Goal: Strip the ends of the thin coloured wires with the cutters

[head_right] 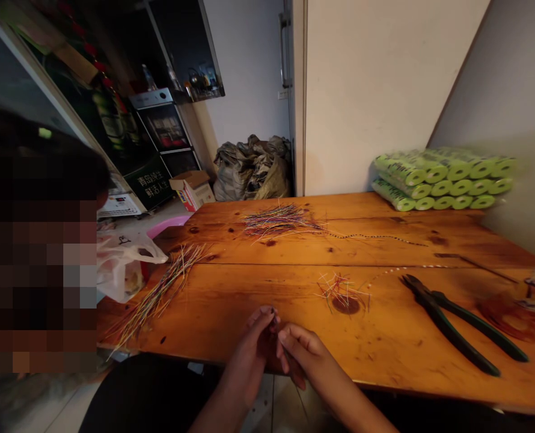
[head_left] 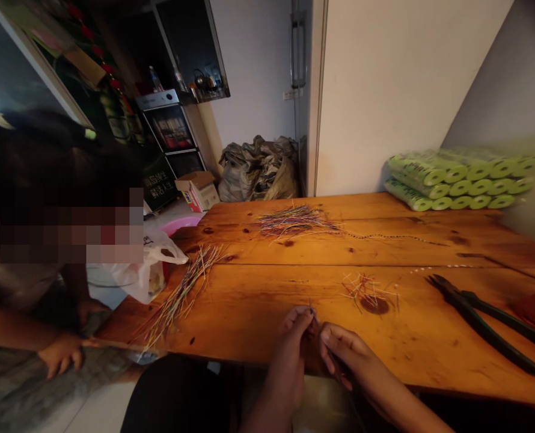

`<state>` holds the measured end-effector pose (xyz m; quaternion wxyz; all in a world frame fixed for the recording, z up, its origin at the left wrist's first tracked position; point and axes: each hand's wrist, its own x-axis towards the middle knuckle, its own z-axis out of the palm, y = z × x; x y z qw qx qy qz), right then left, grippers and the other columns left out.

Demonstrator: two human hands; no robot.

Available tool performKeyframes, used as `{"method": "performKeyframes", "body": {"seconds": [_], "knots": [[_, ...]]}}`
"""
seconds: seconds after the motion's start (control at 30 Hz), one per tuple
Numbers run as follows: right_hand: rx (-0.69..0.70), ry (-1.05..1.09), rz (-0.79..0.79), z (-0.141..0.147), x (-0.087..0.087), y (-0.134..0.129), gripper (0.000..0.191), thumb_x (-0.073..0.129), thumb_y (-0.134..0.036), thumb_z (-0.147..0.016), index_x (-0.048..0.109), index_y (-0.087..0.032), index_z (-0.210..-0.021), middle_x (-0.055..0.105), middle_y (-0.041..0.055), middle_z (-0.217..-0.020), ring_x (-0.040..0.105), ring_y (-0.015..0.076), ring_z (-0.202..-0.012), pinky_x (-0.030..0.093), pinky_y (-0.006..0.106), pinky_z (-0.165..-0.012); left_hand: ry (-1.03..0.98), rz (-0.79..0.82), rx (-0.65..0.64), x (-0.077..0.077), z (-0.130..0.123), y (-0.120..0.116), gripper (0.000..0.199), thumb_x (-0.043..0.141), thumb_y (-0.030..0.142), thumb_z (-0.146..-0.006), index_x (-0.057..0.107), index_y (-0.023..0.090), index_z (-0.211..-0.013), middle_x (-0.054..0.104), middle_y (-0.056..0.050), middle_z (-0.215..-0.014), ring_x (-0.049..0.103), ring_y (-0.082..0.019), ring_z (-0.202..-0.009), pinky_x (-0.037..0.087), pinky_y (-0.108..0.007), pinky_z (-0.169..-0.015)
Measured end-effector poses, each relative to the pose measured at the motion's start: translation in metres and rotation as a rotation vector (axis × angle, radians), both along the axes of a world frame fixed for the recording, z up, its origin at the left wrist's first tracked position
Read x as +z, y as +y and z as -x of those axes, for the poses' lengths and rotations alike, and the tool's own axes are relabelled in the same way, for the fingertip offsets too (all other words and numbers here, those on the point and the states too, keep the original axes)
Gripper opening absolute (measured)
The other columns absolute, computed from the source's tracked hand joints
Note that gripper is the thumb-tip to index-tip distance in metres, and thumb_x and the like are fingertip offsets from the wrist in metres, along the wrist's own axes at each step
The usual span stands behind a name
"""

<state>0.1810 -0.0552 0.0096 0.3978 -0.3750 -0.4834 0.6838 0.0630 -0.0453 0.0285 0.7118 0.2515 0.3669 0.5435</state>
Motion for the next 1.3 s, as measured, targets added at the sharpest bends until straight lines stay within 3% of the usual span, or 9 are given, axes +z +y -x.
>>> {"method": "performKeyframes", "body": {"seconds": [0.33, 0.83, 1.13, 1.3], "knots": [[0.023, -0.065, -0.061, -0.002, 0.0, 0.002, 0.047, 0.047, -0.062, -0.082, 0.049, -0.017, -0.068, 0.048, -0.0044, -0.053, 0.032, 0.0032, -0.034, 0.022, 0.019, -0.036, 0.051, -0.029, 0.002, 0.003, 0.0, 0.0, 0.021, 0.067, 0.034, -0.071, 0.057, 0.015, -0.069, 0.048, 0.004, -0.06, 0.041, -0.005, -0.05, 0.032, -0.019, -0.052], [-0.076, -0.19, -0.114, -0.001, 0.004, -0.002, 0.047, 0.045, -0.061, -0.084, 0.049, -0.017, -0.069, 0.046, -0.0047, -0.052, 0.033, 0.0047, -0.037, 0.024, 0.02, -0.039, 0.208, -0.108, 0.335, 0.0, 0.01, 0.009, 0.021, 0.073, 0.034, -0.063, 0.063, 0.016, -0.064, 0.059, 0.001, -0.068, 0.051, -0.011, -0.068, 0.038, -0.022, -0.068], [-0.276, -0.082, -0.067, -0.002, 0.005, 0.005, 0.042, 0.051, -0.058, -0.081, 0.048, -0.018, -0.069, 0.045, -0.0062, -0.052, 0.039, 0.0059, -0.035, 0.031, 0.021, -0.037, 0.11, -0.042, 0.374, 0.01, 0.017, 0.01, 0.026, 0.079, 0.034, -0.056, 0.065, 0.016, -0.068, 0.063, 0.001, -0.072, 0.054, -0.009, -0.067, 0.04, -0.021, -0.068], [-0.263, -0.081, -0.11, -0.005, 0.006, 0.005, 0.036, 0.047, -0.054, -0.085, 0.049, -0.019, -0.076, 0.048, -0.0051, -0.056, 0.044, 0.0083, -0.039, 0.036, 0.022, -0.041, 0.19, -0.08, 0.294, 0.01, 0.018, 0.008, 0.022, 0.077, 0.034, -0.06, 0.066, 0.016, -0.067, 0.062, 0.001, -0.067, 0.054, -0.008, -0.065, 0.04, -0.019, -0.065]]}}
